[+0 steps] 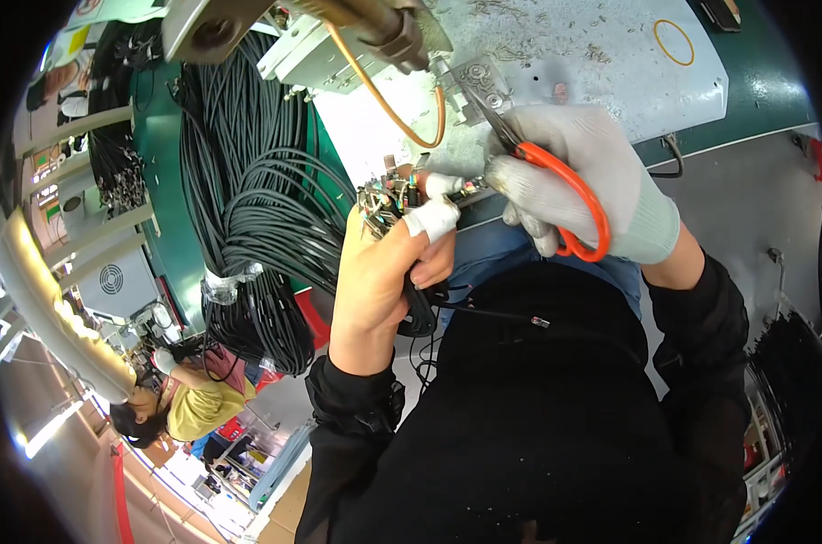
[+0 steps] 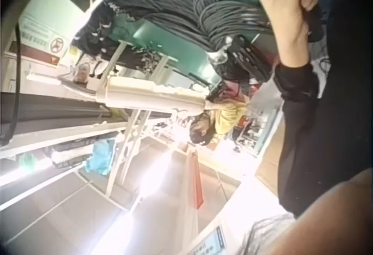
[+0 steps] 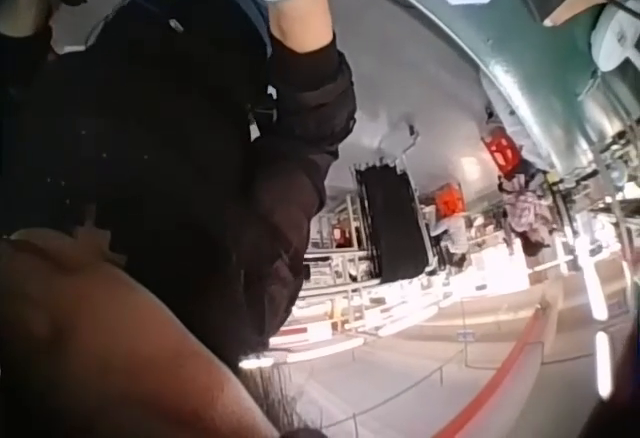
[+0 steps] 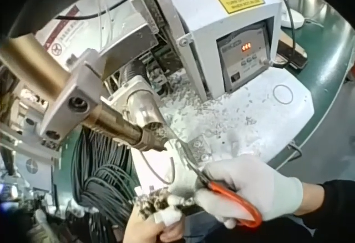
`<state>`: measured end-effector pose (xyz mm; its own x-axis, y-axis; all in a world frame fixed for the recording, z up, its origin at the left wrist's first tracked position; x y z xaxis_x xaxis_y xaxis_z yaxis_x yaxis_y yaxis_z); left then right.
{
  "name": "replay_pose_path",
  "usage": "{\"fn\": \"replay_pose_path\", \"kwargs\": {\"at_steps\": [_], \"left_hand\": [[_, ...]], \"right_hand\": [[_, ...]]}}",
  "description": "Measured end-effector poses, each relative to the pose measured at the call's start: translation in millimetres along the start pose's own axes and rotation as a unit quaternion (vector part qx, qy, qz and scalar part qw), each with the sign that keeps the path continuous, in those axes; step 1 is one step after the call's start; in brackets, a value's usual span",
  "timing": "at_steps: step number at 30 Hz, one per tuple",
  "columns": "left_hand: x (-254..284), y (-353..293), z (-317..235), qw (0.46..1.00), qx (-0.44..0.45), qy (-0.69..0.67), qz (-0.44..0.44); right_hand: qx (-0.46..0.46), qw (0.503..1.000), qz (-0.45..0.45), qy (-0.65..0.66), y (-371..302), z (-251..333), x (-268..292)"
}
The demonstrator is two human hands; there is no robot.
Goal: The person picks up a bundle of cables and uses shears to trim the ends of the wires on each connector one by one. After trimming the wires, the person sets the bundle of cables back down on the work surface.
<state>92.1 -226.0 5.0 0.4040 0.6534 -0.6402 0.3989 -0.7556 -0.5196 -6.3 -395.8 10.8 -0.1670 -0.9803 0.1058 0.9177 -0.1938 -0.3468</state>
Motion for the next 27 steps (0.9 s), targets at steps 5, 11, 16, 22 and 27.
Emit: {"fn": "replay_pose_path", "kwargs": {"at_steps": [5, 11, 16, 22, 27], "left_hand": [[-3.5, -13.3, 4.8, 0.999, -0.048, 0.016, 0.008], [-11.2, -23.1, 6.8, 0.994, -0.082, 0.076, -0.023], [-14.4, -27.5, 10.2, 0.981, -0.123, 0.147, -0.016], [-10.6, -27.8, 8.6, 0.980, -0.123, 0.157, -0.011], [-7.7, -16.8, -2.6, 0.962, -0.142, 0.227, 0.055]], "right_hand": [[-0.007, 0.998, 0.027, 0.047, -10.9, 4.9, -2.8], [0.018, 0.999, 0.021, 0.041, -19.9, 8.7, -6.5], [0.021, 0.998, -0.019, 0.048, -26.0, 11.4, -12.1], [0.029, 0.997, -0.057, 0.044, -26.8, 11.4, -16.0], [0.039, 0.978, -0.202, -0.038, -23.2, 9.5, -12.9]]}}
Point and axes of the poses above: each hand's wrist, its own y-axis towards the middle knuckle, its own x-axis out of the back of the hand, z = x × y, the point moved 1 cm from there along y, towards the middle knuckle, and after that the axes turned 10 degrees about -y, right-handed, at the moved point
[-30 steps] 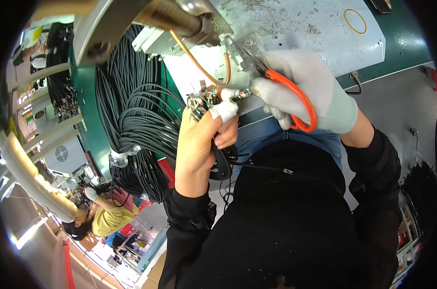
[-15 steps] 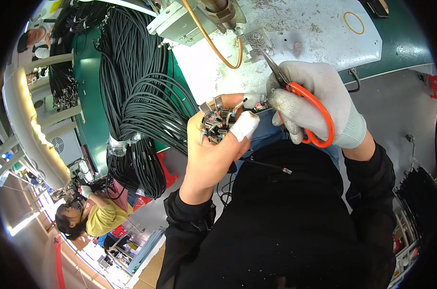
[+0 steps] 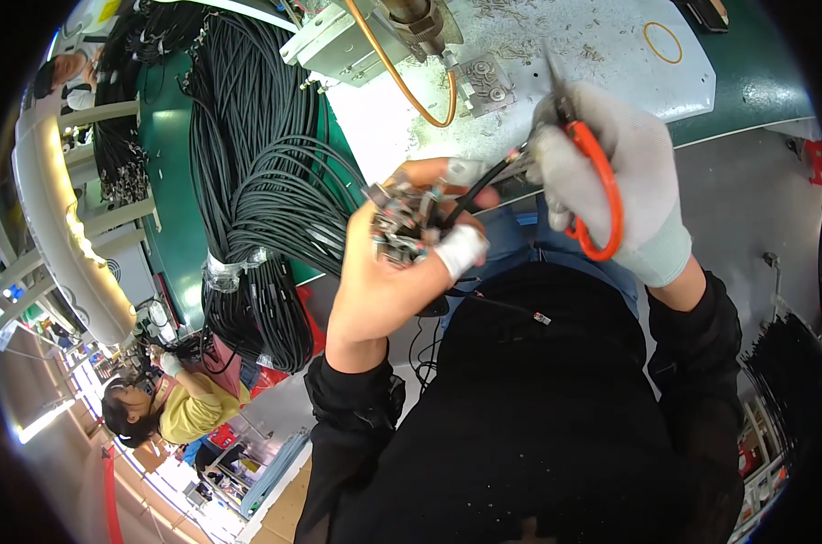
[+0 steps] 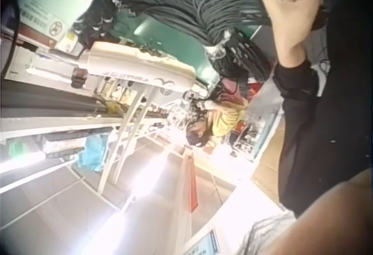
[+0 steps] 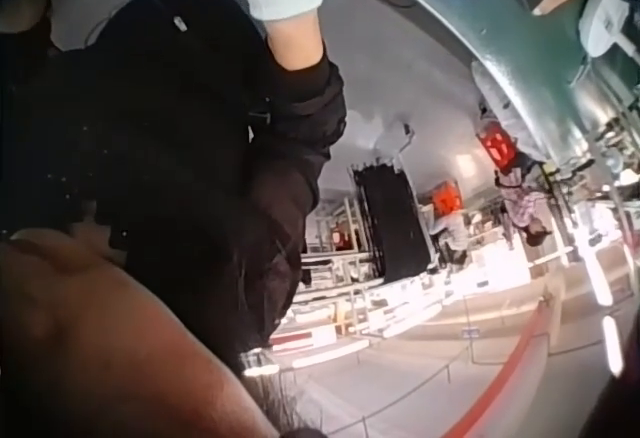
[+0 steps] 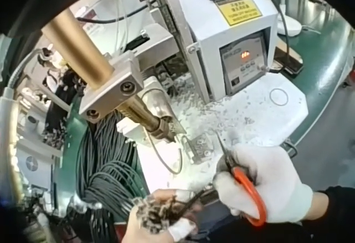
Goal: The person picks up a bundle of cables and uses shears to trim the ends of the wires on each connector one by one. After trimming the wires, the person sets the bundle of cables back down on the work surface.
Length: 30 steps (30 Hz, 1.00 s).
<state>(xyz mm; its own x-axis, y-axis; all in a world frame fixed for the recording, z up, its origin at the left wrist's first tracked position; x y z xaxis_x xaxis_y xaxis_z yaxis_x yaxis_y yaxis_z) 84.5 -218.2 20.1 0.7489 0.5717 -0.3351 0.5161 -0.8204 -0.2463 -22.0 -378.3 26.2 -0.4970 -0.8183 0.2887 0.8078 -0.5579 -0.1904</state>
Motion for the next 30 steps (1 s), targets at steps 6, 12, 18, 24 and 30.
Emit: {"fn": "replay_pose_path", "kwargs": {"at_steps": [6, 12, 18, 24, 30], "left_hand": [[12.2, 2.2, 0.6, 0.993, -0.054, -0.092, -0.054], [20.5, 3.6, 11.4, 0.986, -0.117, -0.027, -0.114], [5.0, 8.9, 13.8, 0.974, -0.116, -0.183, -0.059], [-21.0, 14.9, 3.0, 1.000, -0.029, 0.000, 0.012], [-20.2, 27.2, -7.9, 0.989, 0.015, -0.008, 0.148]], "right_hand": [[-0.043, 0.994, -0.081, 0.061, -9.0, -6.7, 13.0], [0.006, 0.981, -0.189, 0.035, -45.9, -29.8, 36.5], [-0.168, 0.962, -0.199, 0.078, -66.9, -76.5, 72.9], [-0.109, 0.985, -0.057, 0.124, -50.7, -32.8, 44.5], [0.000, 0.986, -0.082, -0.143, -38.2, -2.5, 47.0]]}}
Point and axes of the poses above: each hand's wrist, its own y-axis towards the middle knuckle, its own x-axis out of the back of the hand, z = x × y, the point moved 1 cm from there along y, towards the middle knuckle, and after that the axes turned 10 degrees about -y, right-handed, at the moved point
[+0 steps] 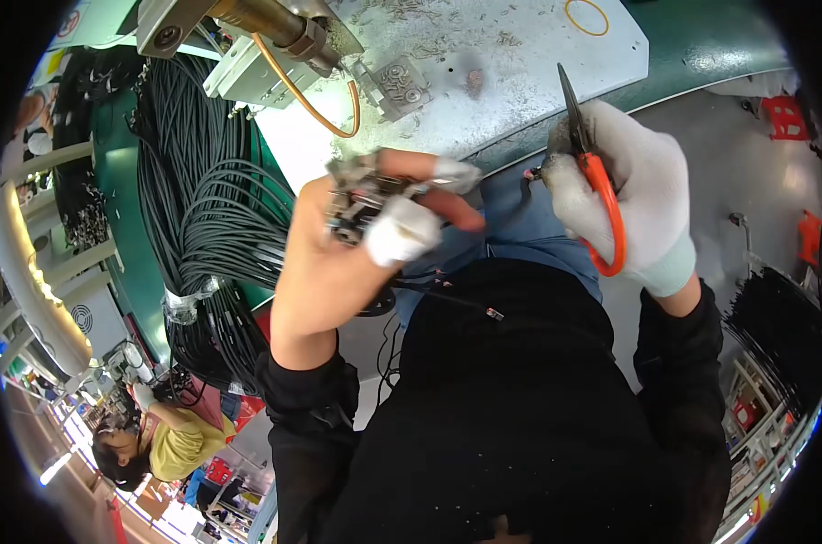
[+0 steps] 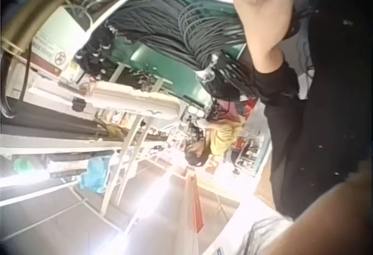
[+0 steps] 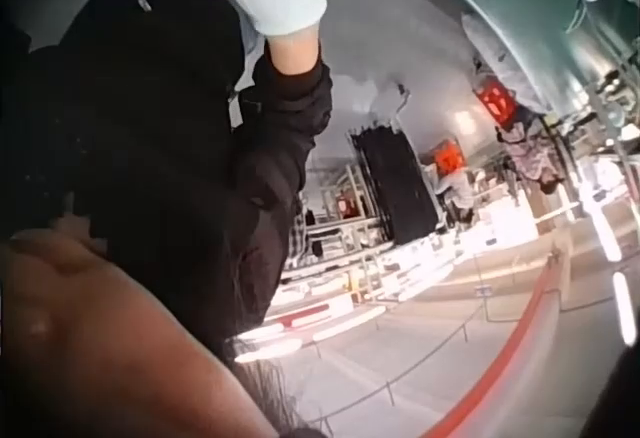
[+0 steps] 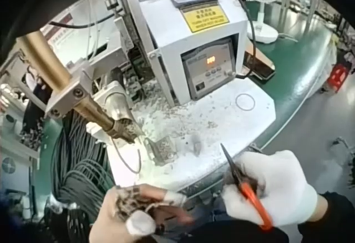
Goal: The person picks up a bundle of cables and uses shears to trim the ends of the wires on each connector one by one. After trimming the wires, the person sets the bundle of cables back down on the work surface.
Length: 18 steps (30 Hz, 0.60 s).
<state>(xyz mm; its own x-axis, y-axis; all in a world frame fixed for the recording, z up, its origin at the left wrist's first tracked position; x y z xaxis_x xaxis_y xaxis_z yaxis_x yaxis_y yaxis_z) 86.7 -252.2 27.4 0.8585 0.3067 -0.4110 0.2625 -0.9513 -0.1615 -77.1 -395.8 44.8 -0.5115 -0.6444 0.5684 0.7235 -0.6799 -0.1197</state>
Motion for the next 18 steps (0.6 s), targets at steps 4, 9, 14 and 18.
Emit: {"fn": "replay_pose_path", "kwargs": {"at_steps": [4, 9, 14, 18], "left_hand": [[2.5, -3.8, -7.4, 0.986, 0.113, -0.112, -0.056], [-17.2, 0.1, -5.6, 0.990, 0.138, 0.041, 0.008], [-12.0, -5.9, 0.9, 0.981, 0.157, -0.095, -0.067], [-9.0, -9.2, 0.8, 0.971, 0.166, -0.156, -0.076]], "right_hand": [[0.140, 0.988, 0.036, -0.054, 7.1, 9.1, 10.7], [0.133, 0.988, 0.076, -0.002, 14.9, 16.1, -2.1], [0.169, 0.980, 0.099, -0.043, 22.8, 12.1, -5.1], [0.131, 0.976, 0.173, 0.022, 26.8, 16.0, -8.2]]}}
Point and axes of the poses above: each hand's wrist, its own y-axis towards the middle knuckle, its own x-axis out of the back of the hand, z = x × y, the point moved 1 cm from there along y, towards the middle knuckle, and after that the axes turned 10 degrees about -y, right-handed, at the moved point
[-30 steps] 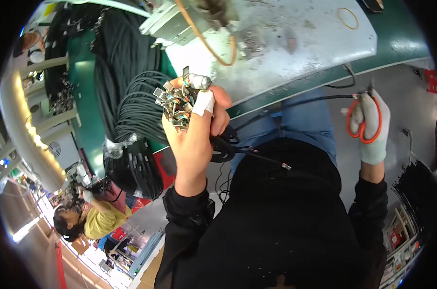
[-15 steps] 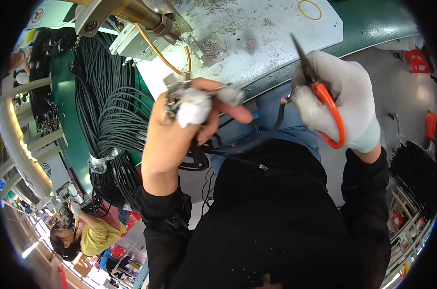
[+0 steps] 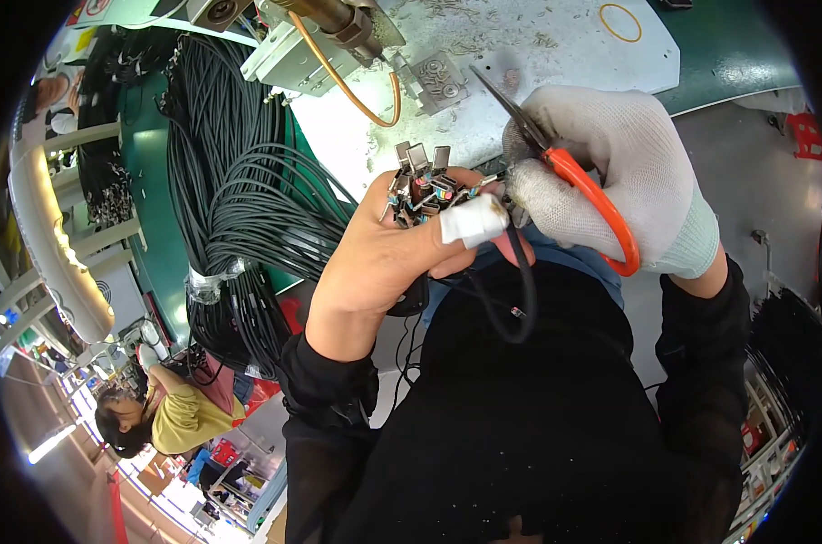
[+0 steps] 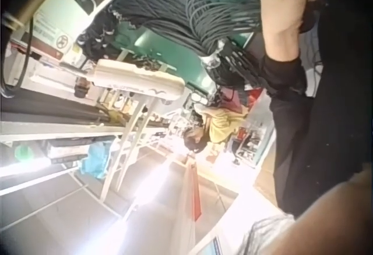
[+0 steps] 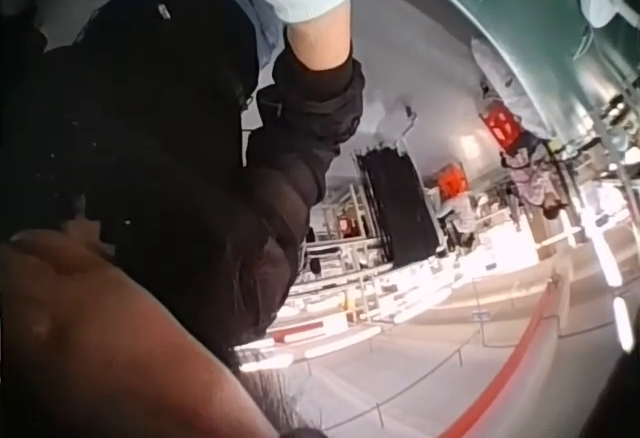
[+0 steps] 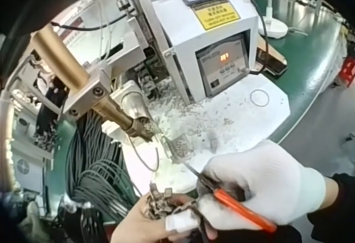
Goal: The person picks up a bundle of cables and uses shears to trim the ends of the wires on each connector one by one. After trimming the wires, the person sets the bundle of cables back down on the work surface.
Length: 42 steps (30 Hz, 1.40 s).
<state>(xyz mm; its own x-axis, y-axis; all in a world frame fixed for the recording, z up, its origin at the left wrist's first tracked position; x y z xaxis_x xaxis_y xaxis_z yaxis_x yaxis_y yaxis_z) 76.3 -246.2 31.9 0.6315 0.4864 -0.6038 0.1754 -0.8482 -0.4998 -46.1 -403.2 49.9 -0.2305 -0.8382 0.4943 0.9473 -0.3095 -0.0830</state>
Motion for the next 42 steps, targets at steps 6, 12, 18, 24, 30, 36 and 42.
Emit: {"fn": "replay_pose_path", "kwargs": {"at_steps": [6, 12, 18, 24, 30, 36, 42], "left_hand": [[2.6, 0.8, -2.3, 0.999, -0.034, -0.011, -0.001], [7.4, -2.3, 0.1, 0.998, -0.055, -0.004, 0.004], [8.0, -3.0, 3.6, 0.997, -0.069, 0.018, 0.013], [5.2, -2.9, 4.5, 0.997, -0.069, 0.034, 0.004], [5.6, -3.0, 7.6, 0.996, -0.079, 0.035, -0.001], [2.2, -3.8, 7.0, 0.996, -0.075, 0.049, -0.008], [3.2, -5.2, 5.7, 0.997, -0.063, 0.039, -0.021]], "right_hand": [[0.023, 0.990, -0.092, -0.107, -3.1, 8.9, -5.4], [0.079, 0.946, -0.024, -0.314, -16.3, 14.8, 1.1], [0.081, 0.921, 0.031, -0.381, -14.4, 19.5, 11.9], [0.076, 0.909, 0.049, -0.407, -16.0, 22.0, 14.5], [0.073, 0.911, 0.050, -0.402, -18.0, 19.3, 14.9], [0.103, 0.906, 0.020, -0.409, -22.6, 16.2, 14.7], [0.063, 0.897, 0.028, -0.437, -23.0, 19.6, 20.1]]}}
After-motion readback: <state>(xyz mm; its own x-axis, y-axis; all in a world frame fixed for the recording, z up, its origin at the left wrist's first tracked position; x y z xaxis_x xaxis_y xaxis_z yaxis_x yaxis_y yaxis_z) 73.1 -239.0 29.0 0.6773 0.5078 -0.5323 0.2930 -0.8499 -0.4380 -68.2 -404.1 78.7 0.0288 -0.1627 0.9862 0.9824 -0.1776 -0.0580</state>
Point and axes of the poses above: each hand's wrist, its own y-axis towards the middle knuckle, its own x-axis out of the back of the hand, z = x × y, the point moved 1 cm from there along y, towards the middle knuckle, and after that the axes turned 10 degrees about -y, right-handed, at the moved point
